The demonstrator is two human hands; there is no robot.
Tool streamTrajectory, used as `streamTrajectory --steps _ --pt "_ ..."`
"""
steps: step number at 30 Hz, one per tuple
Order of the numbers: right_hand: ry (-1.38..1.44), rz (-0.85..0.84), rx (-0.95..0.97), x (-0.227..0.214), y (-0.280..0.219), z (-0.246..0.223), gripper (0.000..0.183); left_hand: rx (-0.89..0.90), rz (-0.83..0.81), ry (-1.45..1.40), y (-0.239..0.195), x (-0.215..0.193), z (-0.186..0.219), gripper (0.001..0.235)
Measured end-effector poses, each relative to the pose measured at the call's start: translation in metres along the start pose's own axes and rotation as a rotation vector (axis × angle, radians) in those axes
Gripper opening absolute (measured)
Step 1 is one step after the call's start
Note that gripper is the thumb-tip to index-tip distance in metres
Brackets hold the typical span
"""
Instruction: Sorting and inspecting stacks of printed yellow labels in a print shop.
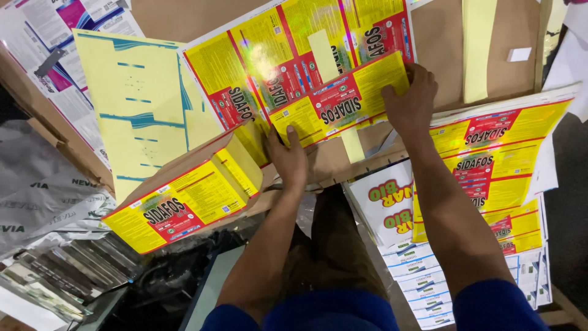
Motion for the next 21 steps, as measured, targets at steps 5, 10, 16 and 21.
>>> streamTrajectory --steps 5,10,16,21 --pt "0.100 0.137 -0.069 -0.029 -0.036 -0.028 0.053 0.110 -0.016 0.088 -0.020 -0.006 0.039 0.071" --pt "-0.007 0.088 -0.067 -0.015 -0.110 -0.050 0.050 0.754 -0.188 0.407 -0.037 0.017 0.156 0.113" --pt "-0.106 0.031 -0.045 0.021 -0.144 -0.051 0.065 0.873 -0.404 0.721 -0.016 0.075 0.156 0.131" --pt "-0.101 0.008 0.012 0.031 -0.146 -0.040 0.057 0.847 -0.513 0.769 -0.014 0.093 0.151 0.137"
Point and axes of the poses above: each hand's wrist, its own y-axis towards the middle knuckle, its own x-axis out of the palm, z = x × y, the point moved 10 cm from there along y, towards the middle knuckle, and after that the axes turned 3 degrees about x, right-handed, at the moved point
